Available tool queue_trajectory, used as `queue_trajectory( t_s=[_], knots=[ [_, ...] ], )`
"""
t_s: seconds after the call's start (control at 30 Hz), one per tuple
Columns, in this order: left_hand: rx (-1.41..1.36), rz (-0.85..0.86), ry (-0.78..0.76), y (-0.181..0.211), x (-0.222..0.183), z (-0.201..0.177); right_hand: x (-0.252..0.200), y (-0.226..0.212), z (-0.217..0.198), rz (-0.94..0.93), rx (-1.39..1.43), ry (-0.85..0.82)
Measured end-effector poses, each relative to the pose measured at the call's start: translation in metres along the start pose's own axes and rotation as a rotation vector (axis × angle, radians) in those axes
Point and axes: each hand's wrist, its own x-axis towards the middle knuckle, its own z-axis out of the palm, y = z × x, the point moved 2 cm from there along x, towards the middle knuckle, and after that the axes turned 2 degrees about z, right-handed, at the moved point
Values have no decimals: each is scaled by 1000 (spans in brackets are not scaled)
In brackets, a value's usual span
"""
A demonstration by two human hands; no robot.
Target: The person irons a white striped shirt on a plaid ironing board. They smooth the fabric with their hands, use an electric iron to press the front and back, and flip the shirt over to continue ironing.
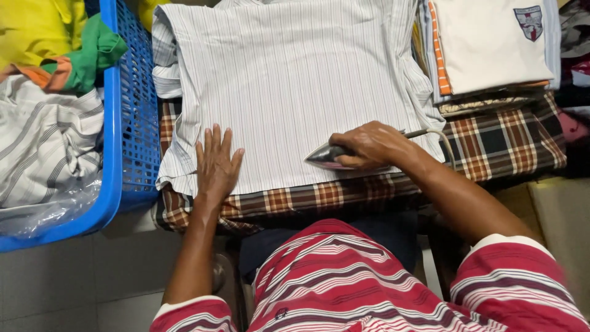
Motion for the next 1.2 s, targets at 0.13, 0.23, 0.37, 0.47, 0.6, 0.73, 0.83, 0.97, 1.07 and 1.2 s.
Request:
queue_trajectory(
  t_s=[0.13,0.23,0.37,0.47,0.6,0.73,0.83,0.97,1.07,1.2],
  knots=[
    [21,28,10,-12,-18,5,1,-20,13,-110,35,-39],
    [26,18,13,-18,-27,1,-4,-26,15,-124,20,-30],
    [44,54,78,-22,-31,4,-16,-24,2,19,209,78],
    [57,64,127,-24,-31,7,-4,5,13,170,150,200],
    [55,60,145,-23,-32,6,12,50,20,357,58,329],
    [40,50,153,-22,-31,4,48,100,23,469,82,431],
    [38,39,156,-19,-32,2,59,119,4,562,116,553],
    [41,37,160,-21,-32,4,72,130,-10,555,126,552],
    [42,35,160,-21,-31,5,66,115,-22,514,132,479],
    [51,37,179,-19,-32,4,65,112,-27,619,155,546]
  ],
)
